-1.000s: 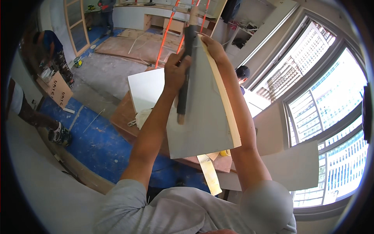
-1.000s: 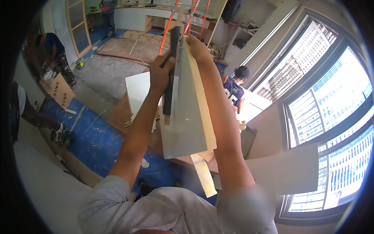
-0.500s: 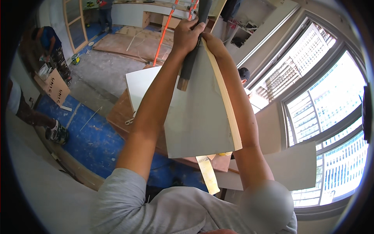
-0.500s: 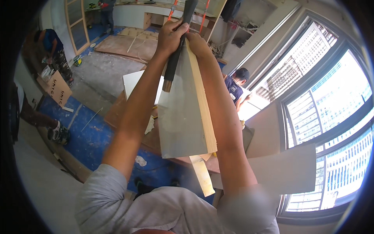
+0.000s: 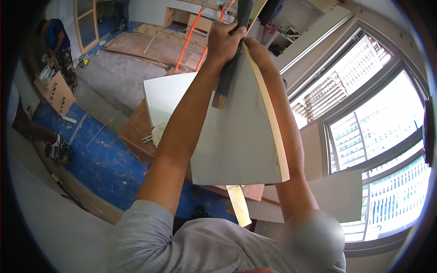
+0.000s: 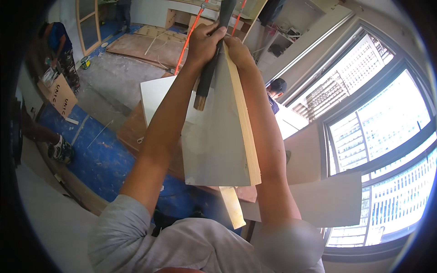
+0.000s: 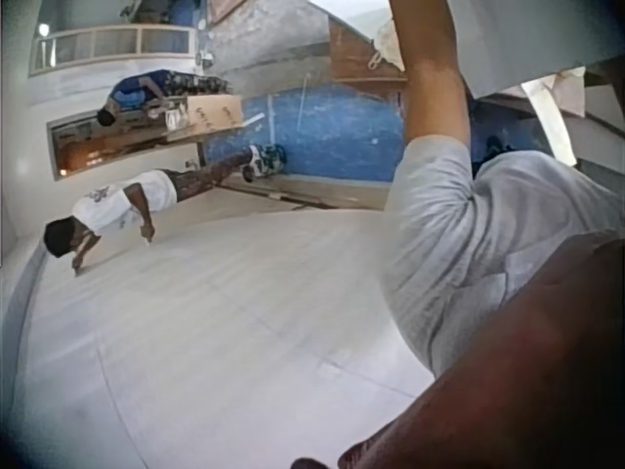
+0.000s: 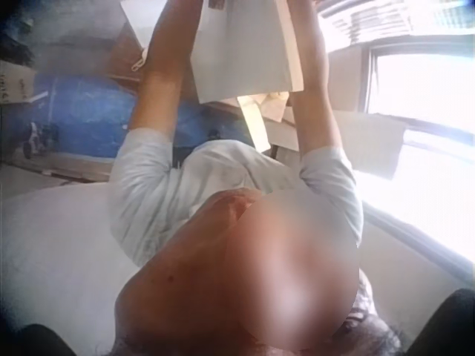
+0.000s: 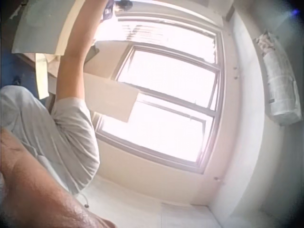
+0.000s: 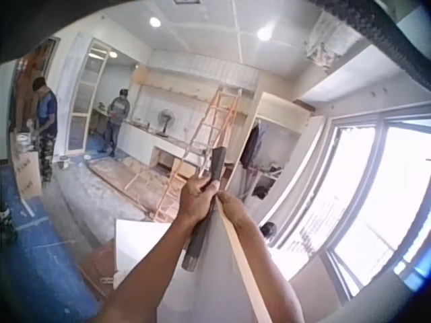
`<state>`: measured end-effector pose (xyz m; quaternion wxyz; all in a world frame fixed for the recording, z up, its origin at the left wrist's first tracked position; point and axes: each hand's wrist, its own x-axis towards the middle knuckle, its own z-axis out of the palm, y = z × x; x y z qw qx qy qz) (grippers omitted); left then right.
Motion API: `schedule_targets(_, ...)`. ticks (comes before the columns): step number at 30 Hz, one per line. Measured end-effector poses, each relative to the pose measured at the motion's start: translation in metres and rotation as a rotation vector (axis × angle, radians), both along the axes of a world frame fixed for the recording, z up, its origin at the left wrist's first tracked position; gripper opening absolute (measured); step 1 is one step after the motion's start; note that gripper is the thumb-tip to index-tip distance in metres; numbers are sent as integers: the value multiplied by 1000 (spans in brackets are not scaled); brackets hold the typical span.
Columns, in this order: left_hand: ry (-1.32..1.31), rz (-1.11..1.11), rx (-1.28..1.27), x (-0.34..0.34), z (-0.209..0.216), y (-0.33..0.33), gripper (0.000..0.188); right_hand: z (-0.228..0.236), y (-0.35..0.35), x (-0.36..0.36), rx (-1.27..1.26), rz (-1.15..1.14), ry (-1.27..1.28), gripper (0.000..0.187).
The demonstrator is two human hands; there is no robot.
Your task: The person sands the edges of a white laminate board using a hand sanding block, flipping and rotating the board to reach different sides.
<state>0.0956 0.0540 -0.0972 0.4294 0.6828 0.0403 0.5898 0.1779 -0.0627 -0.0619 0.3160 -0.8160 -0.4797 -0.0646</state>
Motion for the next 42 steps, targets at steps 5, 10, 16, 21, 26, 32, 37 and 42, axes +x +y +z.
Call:
schedule_targets(5,25,-64,-77,-41,-64,-22,40,-3,-3,-4,89,-34,161,42)
schedule_targets(10,-53,-118,-113,-31,-29,-1,35,3,-4,-15,92,49,171,38)
schedule_targets(16,-18,51,19,-11,-17,-11,38,-8,1,5,136,88,171,34)
schedule_targets(21,-20,-116,-255,-69,-92,-47,43,-11,1,11,148,72,128,37)
schedule_targets(26,-100,-139,-129,-63,-35,-33,41,-10,-7,19,251,30,598,42)
schedule_targets(32,-146,59,12,-36,-11,-10,41,-25,38,-23,364,236,629,39)
schedule_targets(37,62,-61,-16,-78,-47,-54,39,-18,17,21,60,4,4,38)
schedule_targets(42,-72,-34,-69,-72,-50,-26,37,-32,31,14,340,115,192,35)
